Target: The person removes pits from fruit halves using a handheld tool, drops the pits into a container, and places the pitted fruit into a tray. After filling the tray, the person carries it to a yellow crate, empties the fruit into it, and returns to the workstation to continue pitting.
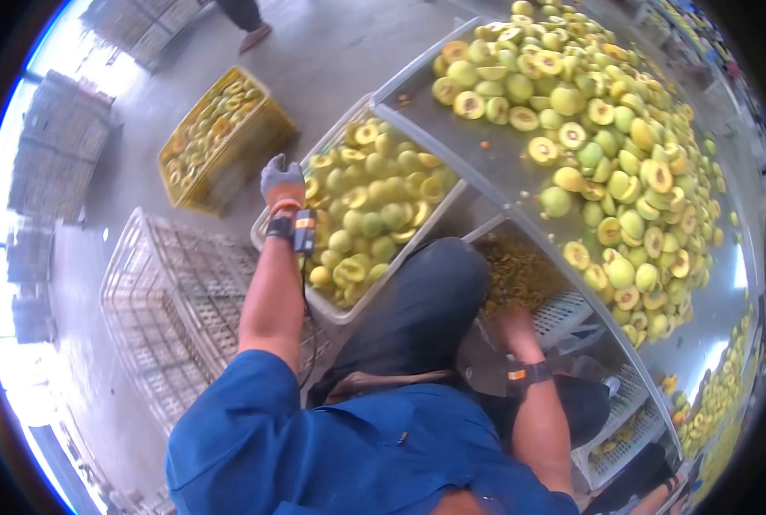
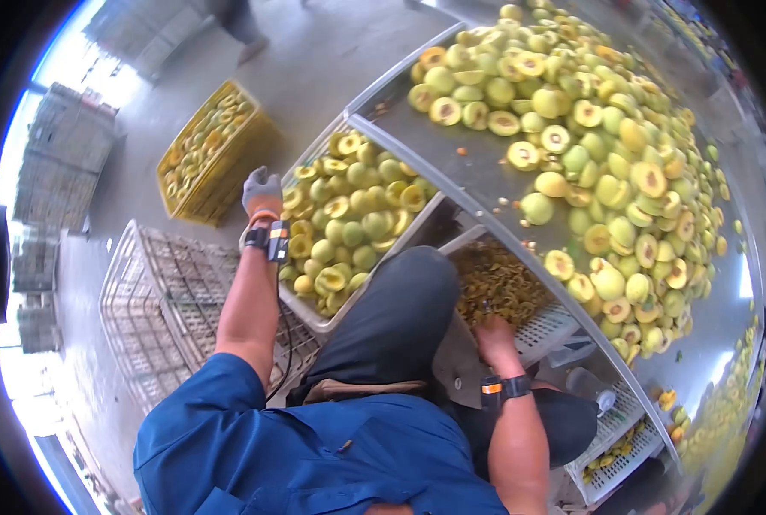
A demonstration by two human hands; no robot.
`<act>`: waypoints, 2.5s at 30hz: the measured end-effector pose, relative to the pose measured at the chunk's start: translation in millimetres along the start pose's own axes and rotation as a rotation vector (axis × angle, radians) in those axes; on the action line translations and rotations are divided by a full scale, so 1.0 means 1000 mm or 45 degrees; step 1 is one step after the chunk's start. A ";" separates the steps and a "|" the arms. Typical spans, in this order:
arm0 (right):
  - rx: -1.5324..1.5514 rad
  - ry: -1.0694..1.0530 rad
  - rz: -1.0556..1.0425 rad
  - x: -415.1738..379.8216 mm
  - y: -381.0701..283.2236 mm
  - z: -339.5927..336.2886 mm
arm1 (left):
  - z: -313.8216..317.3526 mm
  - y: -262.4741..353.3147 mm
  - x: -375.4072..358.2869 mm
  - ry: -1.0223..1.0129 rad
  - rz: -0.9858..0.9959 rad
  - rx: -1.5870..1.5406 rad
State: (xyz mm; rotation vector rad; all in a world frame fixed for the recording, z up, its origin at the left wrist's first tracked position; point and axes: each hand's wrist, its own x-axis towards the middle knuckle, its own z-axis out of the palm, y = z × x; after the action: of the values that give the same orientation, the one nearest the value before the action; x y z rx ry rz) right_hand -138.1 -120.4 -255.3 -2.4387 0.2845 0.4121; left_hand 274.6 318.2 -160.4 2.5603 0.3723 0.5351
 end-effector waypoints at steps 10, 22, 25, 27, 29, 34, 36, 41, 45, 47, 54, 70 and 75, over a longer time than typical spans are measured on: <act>0.476 0.160 0.342 -0.009 -0.097 -0.069 | 0.053 0.298 -0.030 -0.433 0.966 -0.350; 0.821 0.426 0.038 -0.018 -0.141 -0.134 | 0.006 0.326 -0.087 -1.256 0.480 -0.535; 0.925 0.534 -0.015 -0.030 -0.160 -0.164 | -0.047 0.328 -0.143 -1.403 0.578 -0.867; 0.922 0.627 -0.054 -0.038 -0.164 -0.173 | -0.070 0.325 -0.181 -1.393 0.868 -0.846; 0.906 0.712 -0.094 -0.046 -0.163 -0.179 | -0.088 0.324 -0.210 -1.367 1.030 -0.785; 0.683 0.727 -0.114 -0.066 -0.152 -0.177 | -0.104 0.323 -0.254 -1.482 1.059 -0.584; 0.584 0.705 -0.054 -0.072 -0.151 -0.175 | -0.111 0.323 -0.260 -1.483 1.100 -0.522; 0.481 0.598 -0.101 -0.082 -0.143 -0.156 | -0.112 0.317 -0.258 -1.516 1.350 -0.287; 1.383 -0.031 0.071 -0.088 -0.150 -0.166 | -0.124 0.320 -0.254 -1.578 1.325 -0.332; 1.745 -0.128 0.050 -0.086 -0.146 -0.164 | -0.129 0.324 -0.253 -1.652 1.103 -0.585; 1.607 0.108 0.001 -0.085 -0.168 -0.155 | -0.079 0.269 -0.321 -0.491 1.182 -0.770; 1.983 -0.390 0.152 -0.103 -0.162 -0.156 | -0.101 0.285 -0.304 -1.671 0.774 -1.082; 1.890 -0.372 0.205 -0.101 -0.159 -0.143 | -0.098 0.277 -0.303 -1.584 0.972 -1.069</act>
State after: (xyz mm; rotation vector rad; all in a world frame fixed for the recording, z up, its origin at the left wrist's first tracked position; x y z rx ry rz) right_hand -151.9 -77.5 -23.7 -0.8988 0.4395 0.3929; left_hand 8.1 18.2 -29.5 1.6469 -1.0439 -0.6046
